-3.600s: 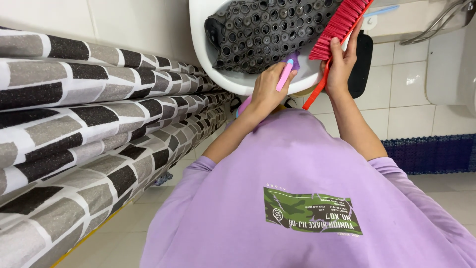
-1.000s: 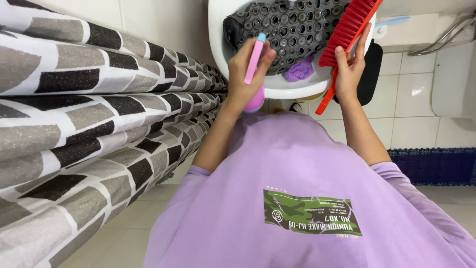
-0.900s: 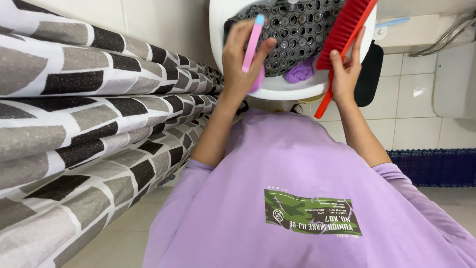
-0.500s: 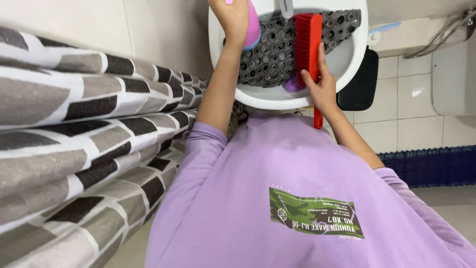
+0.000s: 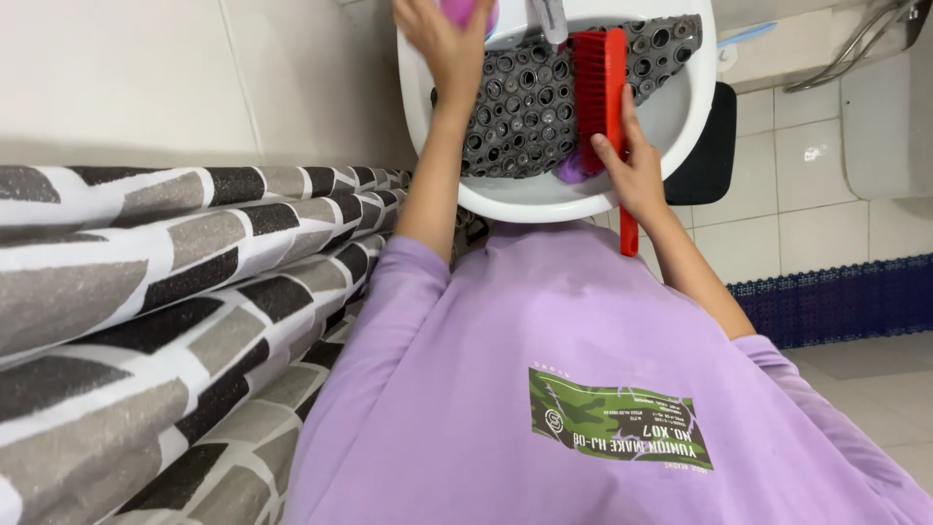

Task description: Scrubbing a grey rubber bath mat with a red brush and cleaning spray in a bathroom sink.

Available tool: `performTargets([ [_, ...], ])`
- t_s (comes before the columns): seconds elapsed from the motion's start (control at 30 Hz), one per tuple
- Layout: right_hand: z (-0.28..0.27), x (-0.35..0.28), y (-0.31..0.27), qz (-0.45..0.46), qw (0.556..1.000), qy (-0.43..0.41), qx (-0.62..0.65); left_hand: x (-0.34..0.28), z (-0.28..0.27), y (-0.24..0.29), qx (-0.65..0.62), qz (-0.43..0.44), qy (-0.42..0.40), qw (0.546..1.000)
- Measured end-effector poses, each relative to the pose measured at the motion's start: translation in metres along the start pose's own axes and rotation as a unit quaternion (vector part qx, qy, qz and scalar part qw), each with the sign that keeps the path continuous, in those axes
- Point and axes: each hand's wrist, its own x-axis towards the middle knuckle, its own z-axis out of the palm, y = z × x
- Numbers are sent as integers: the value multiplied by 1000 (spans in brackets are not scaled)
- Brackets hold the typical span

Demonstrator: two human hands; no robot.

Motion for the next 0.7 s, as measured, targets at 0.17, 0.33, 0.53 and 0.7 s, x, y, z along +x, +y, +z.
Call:
performTargets([
  [0.17, -21, -7, -34, 104, 985, -14, -137, -82, -96, 74, 140, -19, -156, 978],
  [0.33, 19, 4, -62, -72, 932, -165, -314, -112, -97, 54, 121, -57, -177, 975],
  [0.53, -6, 55, 38, -100, 901, -101, -410, -110, -87, 32, 154, -121, -214, 957],
  [0.7, -21, 58, 31, 8, 900, -71, -429, -112, -75, 24, 184, -100, -216, 954],
])
